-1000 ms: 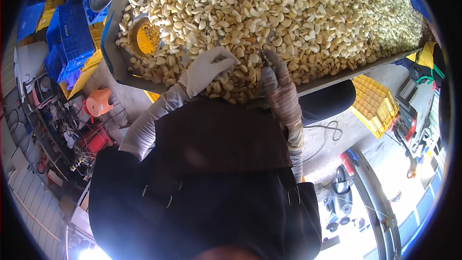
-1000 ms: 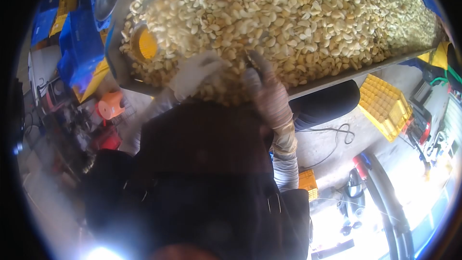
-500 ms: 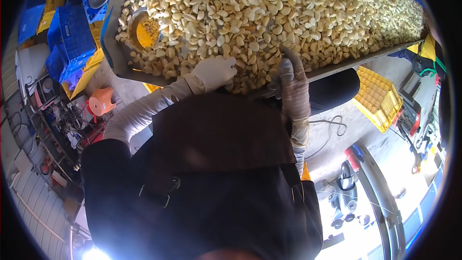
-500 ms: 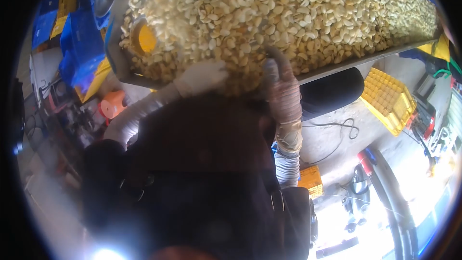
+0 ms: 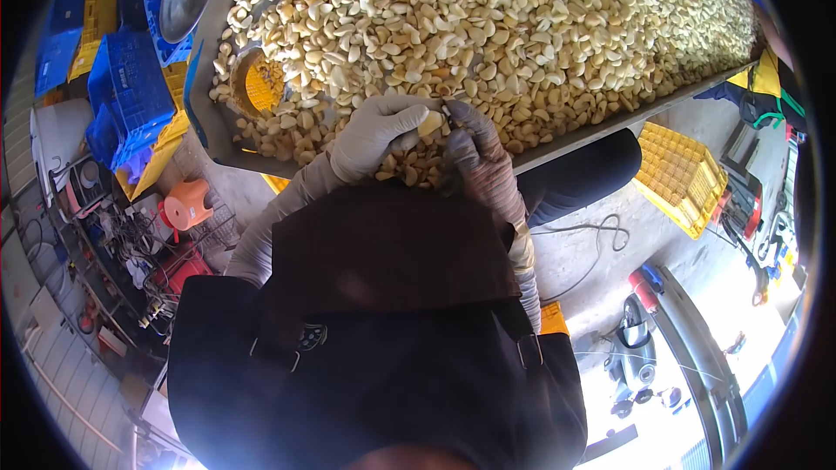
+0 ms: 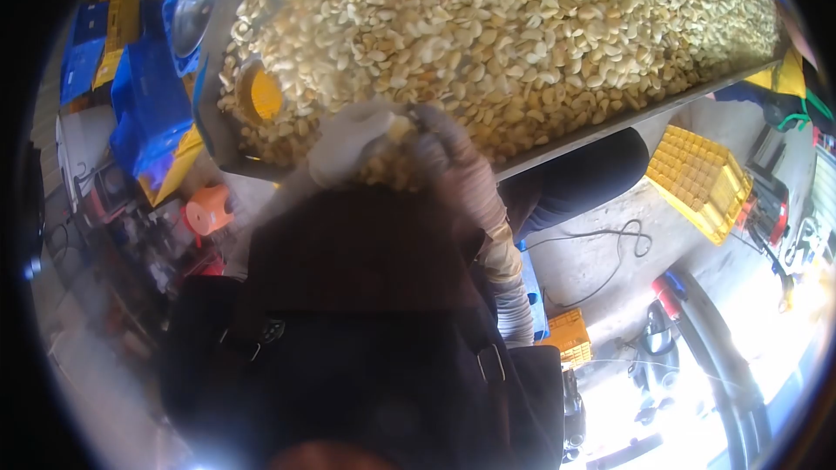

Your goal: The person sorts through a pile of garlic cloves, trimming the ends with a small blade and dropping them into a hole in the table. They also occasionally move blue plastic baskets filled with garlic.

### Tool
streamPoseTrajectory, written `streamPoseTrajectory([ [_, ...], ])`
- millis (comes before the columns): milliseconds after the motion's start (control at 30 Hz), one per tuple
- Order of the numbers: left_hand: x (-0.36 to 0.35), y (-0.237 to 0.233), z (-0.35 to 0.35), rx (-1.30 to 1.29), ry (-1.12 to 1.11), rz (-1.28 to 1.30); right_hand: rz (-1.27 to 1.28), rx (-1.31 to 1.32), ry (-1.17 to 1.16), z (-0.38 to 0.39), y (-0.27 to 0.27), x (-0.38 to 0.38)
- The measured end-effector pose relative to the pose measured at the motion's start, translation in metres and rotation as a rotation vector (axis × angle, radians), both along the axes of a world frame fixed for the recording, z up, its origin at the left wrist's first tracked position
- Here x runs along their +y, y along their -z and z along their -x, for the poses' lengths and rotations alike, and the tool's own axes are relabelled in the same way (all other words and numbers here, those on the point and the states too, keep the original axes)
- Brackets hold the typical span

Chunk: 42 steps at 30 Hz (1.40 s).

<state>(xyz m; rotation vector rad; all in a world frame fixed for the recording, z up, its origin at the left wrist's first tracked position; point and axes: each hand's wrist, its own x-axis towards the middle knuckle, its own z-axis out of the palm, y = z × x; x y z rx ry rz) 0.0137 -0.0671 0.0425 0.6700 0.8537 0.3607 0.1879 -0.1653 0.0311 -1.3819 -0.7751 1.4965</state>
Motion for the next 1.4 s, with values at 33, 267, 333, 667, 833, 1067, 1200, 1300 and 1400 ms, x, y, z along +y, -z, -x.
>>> streamPoseTrajectory([
  [33,0.002,-0.001,-0.001,-0.037,0.011,0.041,0.081,0.048,0.061,-0.002,0.001,0.001],
  [267,0.016,0.006,-0.017,-0.213,-0.246,0.163,0.060,-0.168,0.138,0.004,-0.013,0.008],
  [333,0.012,-0.006,-0.026,-0.151,-0.304,0.118,0.072,-0.079,0.164,0.011,-0.019,0.014],
  [667,0.079,-0.016,-0.036,-0.347,-0.518,0.005,0.122,0.184,0.438,-0.001,-0.021,0.026],
  [833,0.288,-0.064,-0.021,0.663,-0.423,-1.727,0.222,0.052,0.256,-0.009,-0.017,0.014],
  [1067,0.162,-0.005,-0.112,0.505,0.118,-2.037,0.109,-0.056,0.697,-0.043,-0.014,-0.006],
  [1200,0.063,0.065,-0.135,0.394,0.814,-1.937,0.069,-0.044,0.674,-0.057,-0.032,-0.007],
  [1300,0.064,0.065,-0.123,0.320,0.610,-1.295,0.154,-0.073,0.625,-0.057,-0.032,-0.009],
  [1400,0.069,0.036,-0.100,0.172,0.420,-0.589,0.085,-0.229,0.364,-0.054,-0.025,-0.007],
])
